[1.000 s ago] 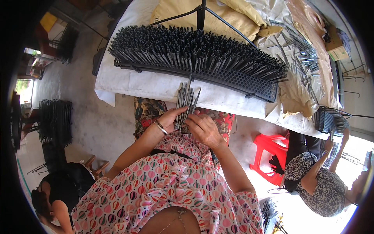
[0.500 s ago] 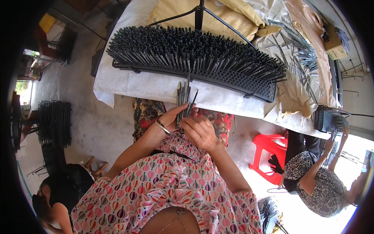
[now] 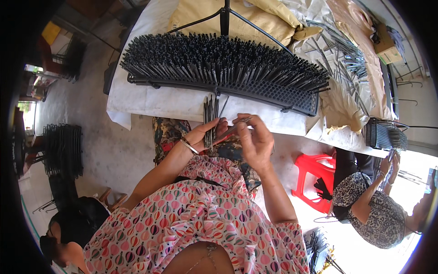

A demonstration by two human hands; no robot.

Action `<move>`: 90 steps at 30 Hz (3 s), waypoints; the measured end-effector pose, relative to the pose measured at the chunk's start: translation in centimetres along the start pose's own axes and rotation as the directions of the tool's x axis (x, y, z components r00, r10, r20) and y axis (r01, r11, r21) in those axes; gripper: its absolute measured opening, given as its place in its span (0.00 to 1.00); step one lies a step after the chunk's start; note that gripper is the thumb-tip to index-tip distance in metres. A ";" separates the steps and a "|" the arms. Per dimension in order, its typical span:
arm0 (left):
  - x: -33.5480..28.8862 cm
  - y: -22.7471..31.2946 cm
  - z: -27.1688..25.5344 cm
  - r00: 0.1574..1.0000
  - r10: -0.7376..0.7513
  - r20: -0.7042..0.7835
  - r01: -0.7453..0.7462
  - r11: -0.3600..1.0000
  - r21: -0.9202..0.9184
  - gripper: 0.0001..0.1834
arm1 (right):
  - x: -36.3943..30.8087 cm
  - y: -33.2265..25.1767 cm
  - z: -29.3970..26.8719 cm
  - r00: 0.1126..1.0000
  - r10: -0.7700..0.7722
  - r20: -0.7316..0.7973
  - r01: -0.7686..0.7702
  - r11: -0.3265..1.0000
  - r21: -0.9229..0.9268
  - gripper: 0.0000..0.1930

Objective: The person is inserting small metal rods into a black bristled base to assemble a component.

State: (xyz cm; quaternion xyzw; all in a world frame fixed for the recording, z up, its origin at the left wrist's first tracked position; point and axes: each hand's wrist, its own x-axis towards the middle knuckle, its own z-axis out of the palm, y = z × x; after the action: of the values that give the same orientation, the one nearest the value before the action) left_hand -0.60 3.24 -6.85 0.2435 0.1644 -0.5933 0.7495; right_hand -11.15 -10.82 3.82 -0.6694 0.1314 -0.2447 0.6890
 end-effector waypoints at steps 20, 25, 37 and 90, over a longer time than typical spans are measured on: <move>-1.6 -1.0 -1.1 0.994 0.074 -0.081 -0.037 0.921 0.389 0.14 | 11.3 0.4 -3.7 0.856 -0.517 -0.016 0.383 0.655 -0.651 0.10; -1.8 -0.8 -1.0 0.994 0.098 -0.050 -0.068 0.905 0.421 0.14 | 11.1 0.1 -2.8 0.850 -0.524 -0.061 0.343 0.637 -0.691 0.12; -2.0 -0.7 -0.9 0.991 0.137 -0.003 -0.123 0.896 0.427 0.14 | 10.6 -0.5 -2.3 0.838 -0.546 -0.020 0.334 0.541 -0.772 0.10; -1.4 -0.5 -0.6 0.994 0.109 -0.010 -0.096 0.910 0.403 0.15 | 11.0 -1.6 -2.0 0.887 -0.458 -0.056 0.260 0.596 -0.760 0.14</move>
State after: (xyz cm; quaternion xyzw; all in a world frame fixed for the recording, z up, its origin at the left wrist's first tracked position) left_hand -1.42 4.62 -6.72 0.4099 0.0384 -0.5702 0.7109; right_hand -3.08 -18.14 6.93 -0.8649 0.1639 -0.3863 0.2753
